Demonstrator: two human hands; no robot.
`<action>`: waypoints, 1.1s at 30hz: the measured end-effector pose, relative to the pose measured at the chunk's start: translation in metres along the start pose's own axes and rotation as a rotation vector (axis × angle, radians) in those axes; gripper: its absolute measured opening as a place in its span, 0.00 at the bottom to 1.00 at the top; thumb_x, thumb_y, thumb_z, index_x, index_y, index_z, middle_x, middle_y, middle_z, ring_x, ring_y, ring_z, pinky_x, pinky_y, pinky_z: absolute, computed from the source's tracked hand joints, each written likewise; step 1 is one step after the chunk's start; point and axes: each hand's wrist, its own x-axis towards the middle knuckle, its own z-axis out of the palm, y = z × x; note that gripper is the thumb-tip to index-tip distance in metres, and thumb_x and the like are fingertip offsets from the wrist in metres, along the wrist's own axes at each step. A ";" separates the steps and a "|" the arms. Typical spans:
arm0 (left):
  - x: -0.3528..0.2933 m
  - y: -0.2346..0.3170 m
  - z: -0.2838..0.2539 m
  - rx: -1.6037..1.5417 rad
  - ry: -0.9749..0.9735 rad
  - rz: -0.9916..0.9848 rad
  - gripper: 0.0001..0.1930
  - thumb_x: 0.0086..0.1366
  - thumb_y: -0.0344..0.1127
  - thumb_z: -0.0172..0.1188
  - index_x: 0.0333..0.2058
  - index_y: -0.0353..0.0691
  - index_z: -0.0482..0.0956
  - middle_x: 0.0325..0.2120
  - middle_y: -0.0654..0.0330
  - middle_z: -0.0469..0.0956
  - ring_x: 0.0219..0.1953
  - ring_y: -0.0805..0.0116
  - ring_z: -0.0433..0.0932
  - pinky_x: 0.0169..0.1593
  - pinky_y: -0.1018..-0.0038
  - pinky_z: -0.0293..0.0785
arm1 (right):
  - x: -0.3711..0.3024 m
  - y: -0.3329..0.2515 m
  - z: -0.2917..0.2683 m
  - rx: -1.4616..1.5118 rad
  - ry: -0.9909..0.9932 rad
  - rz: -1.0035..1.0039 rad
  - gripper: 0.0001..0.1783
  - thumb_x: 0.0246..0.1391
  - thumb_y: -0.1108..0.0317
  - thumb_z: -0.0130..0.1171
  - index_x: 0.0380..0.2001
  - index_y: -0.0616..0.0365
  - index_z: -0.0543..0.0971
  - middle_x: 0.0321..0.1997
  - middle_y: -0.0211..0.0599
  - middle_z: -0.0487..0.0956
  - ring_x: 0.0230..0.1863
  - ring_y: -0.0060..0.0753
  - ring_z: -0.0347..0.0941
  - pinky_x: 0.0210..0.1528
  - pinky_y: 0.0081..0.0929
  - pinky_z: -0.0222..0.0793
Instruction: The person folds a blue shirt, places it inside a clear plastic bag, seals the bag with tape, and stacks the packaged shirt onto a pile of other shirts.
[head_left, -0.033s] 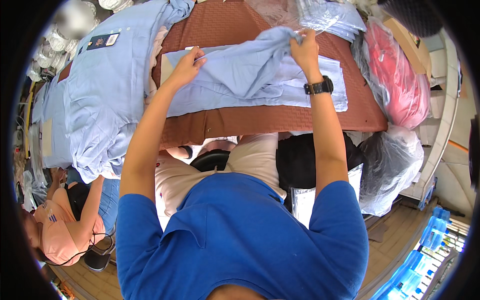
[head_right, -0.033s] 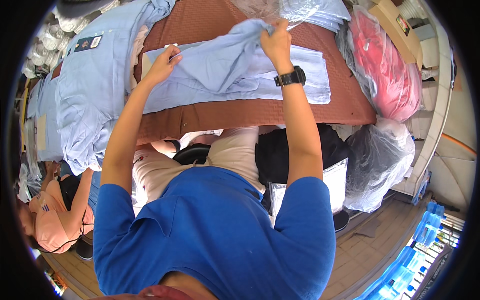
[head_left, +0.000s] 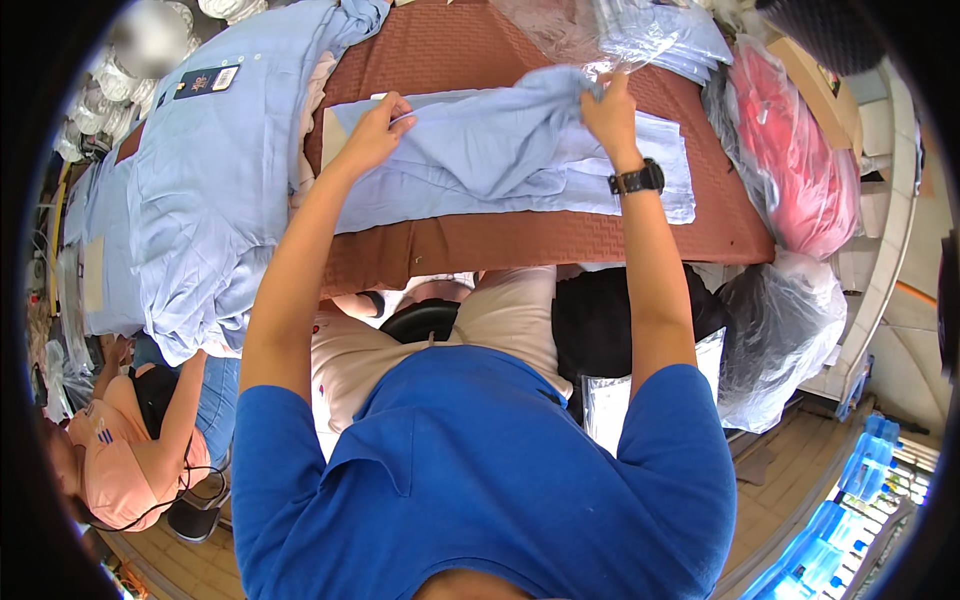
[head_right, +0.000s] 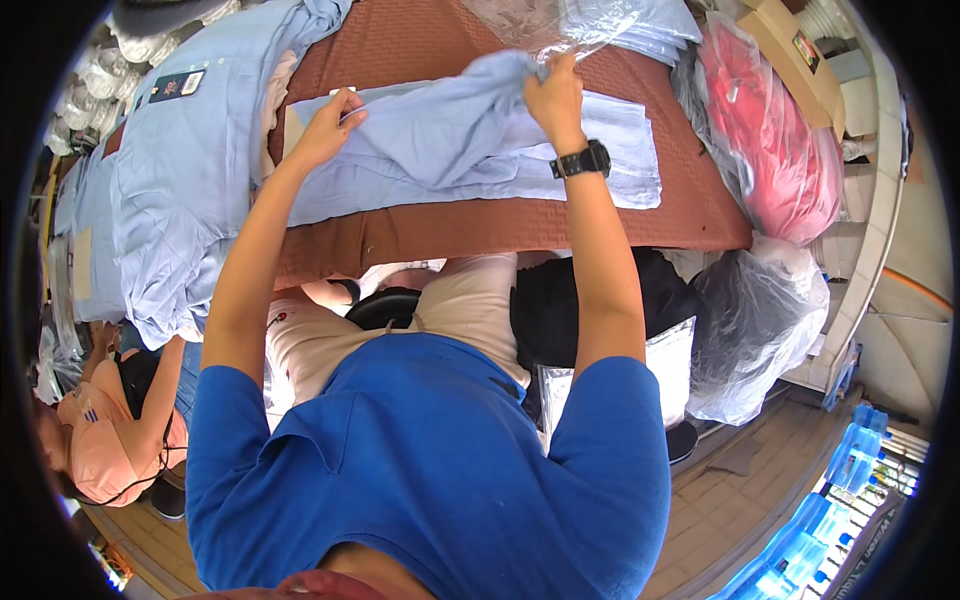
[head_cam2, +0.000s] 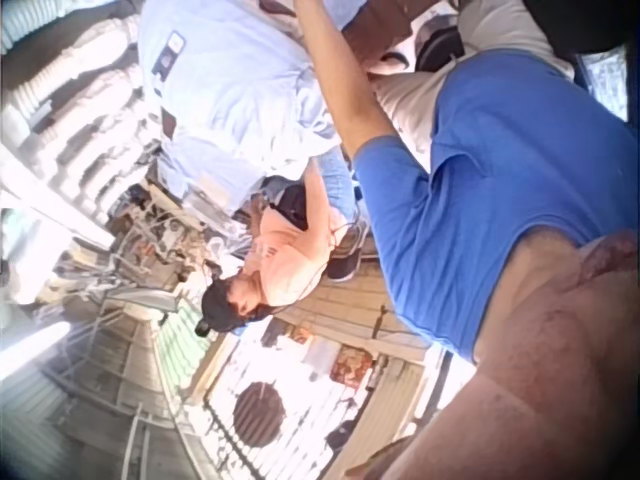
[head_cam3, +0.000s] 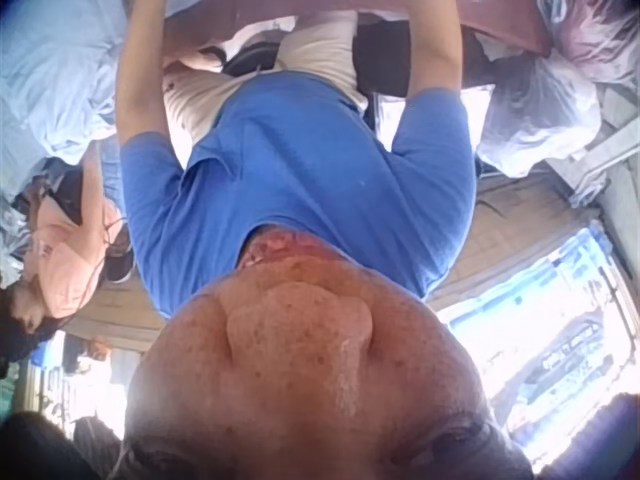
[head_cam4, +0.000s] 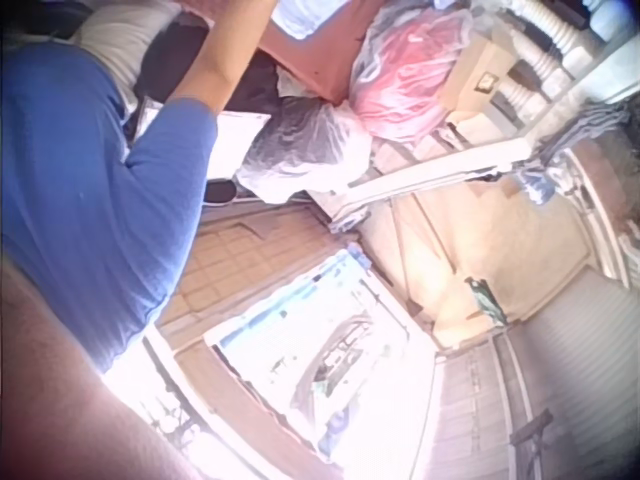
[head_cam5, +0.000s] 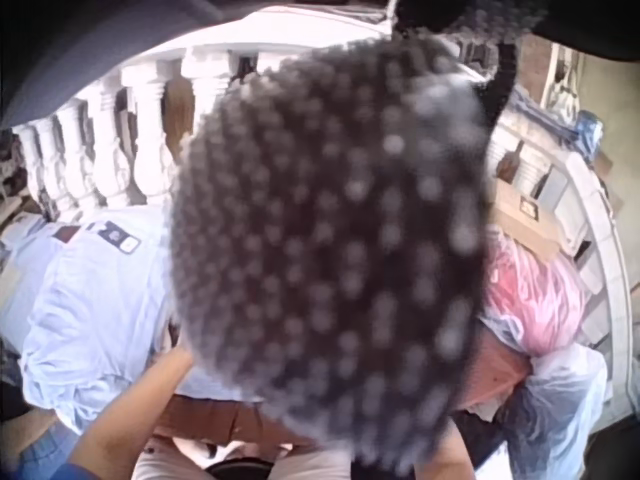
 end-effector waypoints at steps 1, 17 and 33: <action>0.003 0.002 0.003 0.009 0.024 0.010 0.11 0.68 0.34 0.61 0.44 0.37 0.73 0.41 0.54 0.79 0.45 0.59 0.79 0.51 0.67 0.73 | -0.013 0.017 0.008 -0.137 -0.050 0.032 0.25 0.53 0.64 0.62 0.52 0.63 0.71 0.48 0.61 0.78 0.49 0.64 0.76 0.50 0.52 0.71; -0.009 0.057 0.111 0.658 0.027 0.400 0.34 0.69 0.63 0.51 0.69 0.56 0.63 0.72 0.61 0.56 0.75 0.50 0.48 0.72 0.42 0.44 | -0.077 0.037 0.077 -0.430 -0.066 -0.439 0.31 0.67 0.49 0.49 0.66 0.55 0.69 0.73 0.51 0.61 0.75 0.58 0.51 0.74 0.58 0.46; 0.022 0.114 0.173 0.509 -0.048 0.679 0.27 0.67 0.41 0.59 0.64 0.48 0.69 0.69 0.61 0.63 0.73 0.55 0.54 0.73 0.47 0.46 | -0.032 0.206 -0.130 -0.751 0.161 0.347 0.30 0.50 0.44 0.67 0.44 0.60 0.83 0.46 0.57 0.82 0.57 0.55 0.73 0.60 0.56 0.65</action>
